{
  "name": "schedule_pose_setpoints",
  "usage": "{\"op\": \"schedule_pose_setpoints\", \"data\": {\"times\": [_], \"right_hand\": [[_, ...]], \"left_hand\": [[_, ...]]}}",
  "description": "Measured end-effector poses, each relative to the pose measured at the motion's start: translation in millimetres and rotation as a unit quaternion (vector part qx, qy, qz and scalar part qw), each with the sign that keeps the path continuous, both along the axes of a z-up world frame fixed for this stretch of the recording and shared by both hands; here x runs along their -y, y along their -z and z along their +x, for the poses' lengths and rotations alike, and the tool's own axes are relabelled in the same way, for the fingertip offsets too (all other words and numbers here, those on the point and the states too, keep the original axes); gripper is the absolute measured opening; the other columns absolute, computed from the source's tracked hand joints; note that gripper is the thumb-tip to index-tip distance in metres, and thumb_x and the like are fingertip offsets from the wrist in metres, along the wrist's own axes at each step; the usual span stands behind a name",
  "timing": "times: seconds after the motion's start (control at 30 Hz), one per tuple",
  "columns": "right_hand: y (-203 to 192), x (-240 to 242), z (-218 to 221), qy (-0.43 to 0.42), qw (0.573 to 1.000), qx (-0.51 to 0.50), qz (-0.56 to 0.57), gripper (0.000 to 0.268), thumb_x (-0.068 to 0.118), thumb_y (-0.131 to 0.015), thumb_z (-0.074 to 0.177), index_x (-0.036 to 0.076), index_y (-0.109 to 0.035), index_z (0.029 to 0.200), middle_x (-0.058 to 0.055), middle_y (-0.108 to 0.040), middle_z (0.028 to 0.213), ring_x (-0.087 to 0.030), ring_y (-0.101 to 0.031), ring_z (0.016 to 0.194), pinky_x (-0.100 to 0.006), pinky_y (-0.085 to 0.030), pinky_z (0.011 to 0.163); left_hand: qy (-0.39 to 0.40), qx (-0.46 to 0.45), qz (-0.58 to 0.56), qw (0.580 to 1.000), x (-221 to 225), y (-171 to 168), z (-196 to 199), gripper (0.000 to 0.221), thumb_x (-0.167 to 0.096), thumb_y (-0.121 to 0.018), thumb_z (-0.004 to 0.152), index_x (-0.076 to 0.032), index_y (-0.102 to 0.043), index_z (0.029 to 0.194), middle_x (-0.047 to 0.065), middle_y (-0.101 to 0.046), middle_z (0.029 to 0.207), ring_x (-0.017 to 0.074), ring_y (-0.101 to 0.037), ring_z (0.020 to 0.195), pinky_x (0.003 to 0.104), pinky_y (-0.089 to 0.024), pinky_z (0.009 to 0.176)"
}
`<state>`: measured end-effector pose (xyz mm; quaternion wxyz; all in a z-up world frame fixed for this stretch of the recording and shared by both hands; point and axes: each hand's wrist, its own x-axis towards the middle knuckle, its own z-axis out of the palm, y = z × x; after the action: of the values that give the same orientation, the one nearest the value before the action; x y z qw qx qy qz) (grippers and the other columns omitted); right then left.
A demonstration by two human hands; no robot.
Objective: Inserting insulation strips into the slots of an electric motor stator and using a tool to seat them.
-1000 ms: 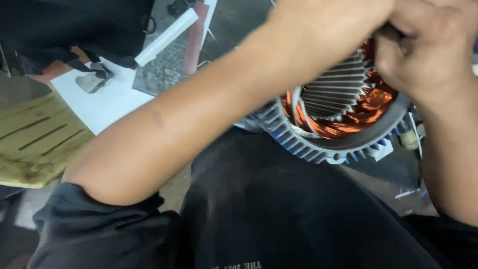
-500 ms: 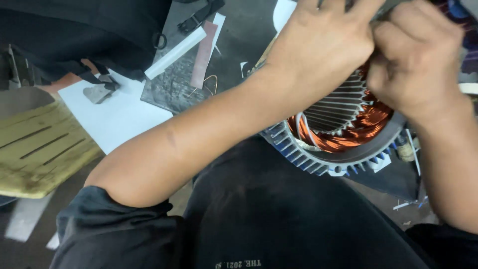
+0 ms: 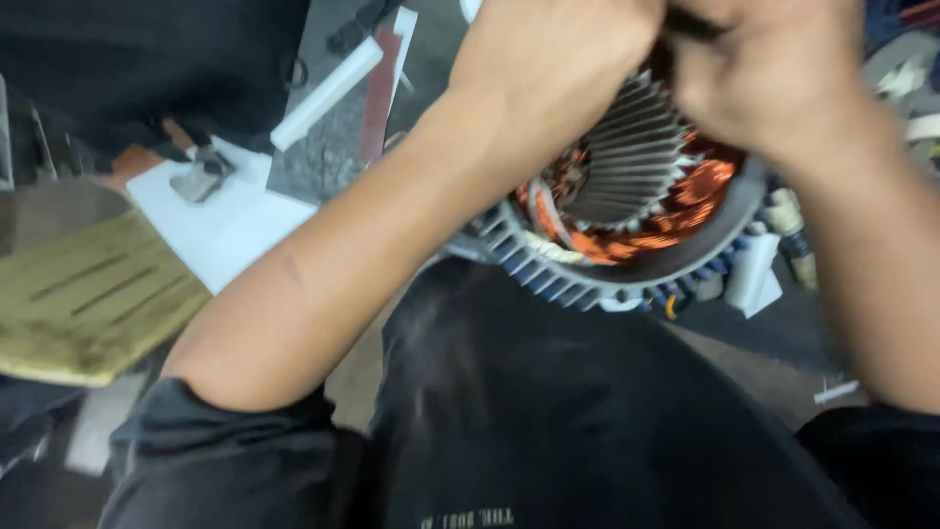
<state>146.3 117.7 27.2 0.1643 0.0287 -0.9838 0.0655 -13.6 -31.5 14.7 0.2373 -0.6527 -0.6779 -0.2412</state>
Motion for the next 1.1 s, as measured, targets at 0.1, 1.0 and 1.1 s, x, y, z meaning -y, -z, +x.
{"op": "schedule_pose_setpoints", "data": {"times": [0.1,1.0,1.1], "right_hand": [[2.9,-0.3,-6.3,-0.002,0.998,-0.033,-0.044,0.012,-0.007,-0.068,0.096,0.000,-0.072,0.105,-0.013,-0.066,0.095,-0.032,-0.062,0.087,-0.042,-0.045,0.076],[-60.0,16.8,-63.8,0.280,0.896,0.160,-0.305,0.042,0.022,-0.070,0.072,-0.002,-0.065,0.106,-0.022,-0.072,0.112,-0.030,-0.078,0.105,-0.035,-0.062,0.094],[-61.2,16.8,-73.4,0.266,0.896,0.163,-0.316,0.045,0.024,-0.073,0.071,-0.002,-0.066,0.106,-0.020,-0.073,0.110,-0.031,-0.078,0.106,-0.037,-0.064,0.094]], "left_hand": [[0.012,0.020,-0.018,1.000,-1.1,-9.8,-3.0,0.004,-0.018,-0.059,0.080,-0.017,-0.062,0.077,0.003,-0.060,0.074,0.0304,-0.059,0.059,0.049,-0.040,0.043],[0.225,0.690,-0.150,0.671,3.9,44.1,-132.0,0.021,-0.015,-0.059,0.098,-0.005,-0.067,0.114,0.011,-0.064,0.097,0.0228,-0.065,0.087,0.032,-0.051,0.081],[0.273,0.681,-0.156,0.662,-8.0,36.5,-129.7,0.024,-0.016,-0.063,0.097,-0.005,-0.065,0.118,0.012,-0.061,0.101,0.0226,-0.066,0.086,0.033,-0.054,0.080]]}}
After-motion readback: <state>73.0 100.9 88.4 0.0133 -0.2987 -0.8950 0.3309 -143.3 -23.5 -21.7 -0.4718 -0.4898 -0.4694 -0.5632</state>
